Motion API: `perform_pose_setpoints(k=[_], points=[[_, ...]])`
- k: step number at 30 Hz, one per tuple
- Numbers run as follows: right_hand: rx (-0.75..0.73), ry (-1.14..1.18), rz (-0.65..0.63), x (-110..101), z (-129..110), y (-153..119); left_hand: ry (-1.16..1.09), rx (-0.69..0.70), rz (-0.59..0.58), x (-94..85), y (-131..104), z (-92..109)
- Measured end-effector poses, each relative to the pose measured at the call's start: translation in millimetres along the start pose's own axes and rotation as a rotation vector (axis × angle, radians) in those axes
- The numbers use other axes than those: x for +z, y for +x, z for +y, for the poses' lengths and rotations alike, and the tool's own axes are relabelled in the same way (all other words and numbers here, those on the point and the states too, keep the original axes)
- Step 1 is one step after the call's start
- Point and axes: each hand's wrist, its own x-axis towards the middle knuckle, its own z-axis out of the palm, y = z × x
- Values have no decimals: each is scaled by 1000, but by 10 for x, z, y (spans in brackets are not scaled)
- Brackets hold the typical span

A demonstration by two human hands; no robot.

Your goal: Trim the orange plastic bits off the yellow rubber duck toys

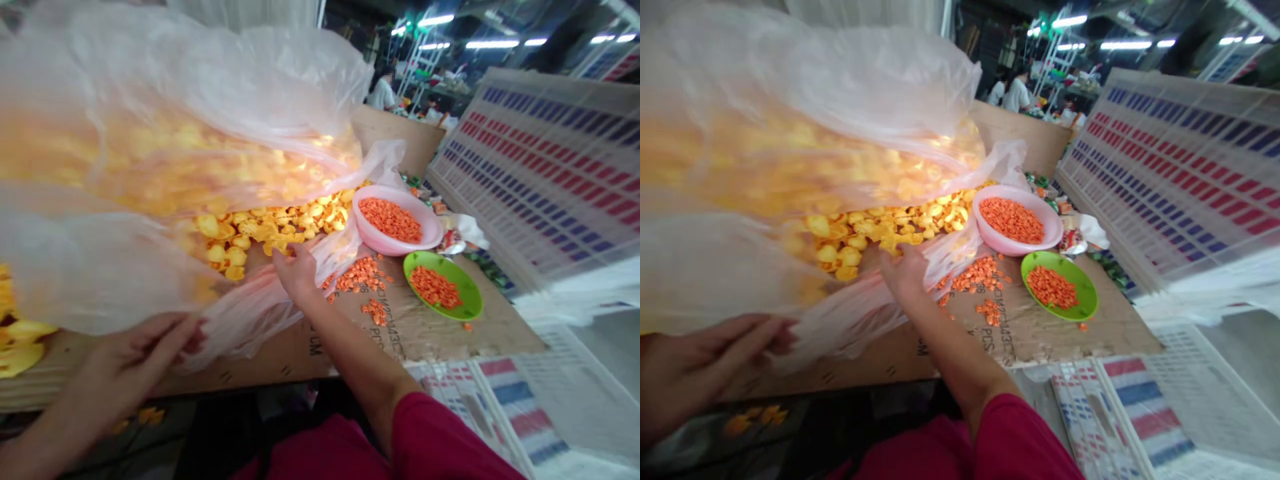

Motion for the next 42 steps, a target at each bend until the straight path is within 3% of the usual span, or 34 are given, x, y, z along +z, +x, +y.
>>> perform_pose_setpoints(k=[1, 2, 3, 5, 7, 8, 11, 12, 14, 17, 20, 23, 28, 30, 32, 34, 36, 39, 42], points=[[14, 136, 40, -36, 3, -145, 96, 23, -26, 166, 79, 64], [5, 258, 54, -68, 10, -306, 73, 74, 24, 359, 158, 120], [-41, 347, 30, -100, 28, -470, -40, 91, -6, 561, 228, 161], [-223, 441, -79, -195, 135, -754, -286, 10, -43, 921, 329, 180], [-333, 426, -165, -366, 365, -901, -419, -67, -80, 1149, 367, 119], [-302, 346, -168, -479, 523, -911, -444, -84, -89, 1208, 362, 71], [23, -114, -52, -844, 1064, -751, -456, -93, -113, 1244, 281, -68], [66, -197, -37, -942, 1228, -669, -457, -95, -114, 1240, 243, -99], [87, -302, -52, -1062, 1476, -526, -481, -111, -139, 1244, 175, -136], [44, -371, -125, -1080, 1619, -421, -603, -200, -213, 1269, 122, -163], [18, -443, -159, -1037, 1603, -415, -706, -286, -349, 1257, 100, -194], [24, -488, -135, -1021, 1570, -429, -650, -303, -421, 1231, 67, -226], [80, -478, -6, -1040, 1438, -517, -370, -294, -224, 1314, 18, -252], [64, -296, 57, -996, 1288, -646, -311, -244, -182, 1387, 11, -249], [27, 66, 71, -888, 1090, -833, -323, -218, -157, 1468, 11, -239], [54, 449, 3, -739, 893, -1026, -405, -240, -113, 1541, 17, -227], [148, 674, -85, -605, 749, -1164, -516, -272, -49, 1591, 25, -224], [247, 813, -92, -533, 697, -1223, -683, -305, -93, 1590, 21, -235], [225, 784, 31, -639, 794, -1199, -732, -333, -224, 1510, -11, -243]])
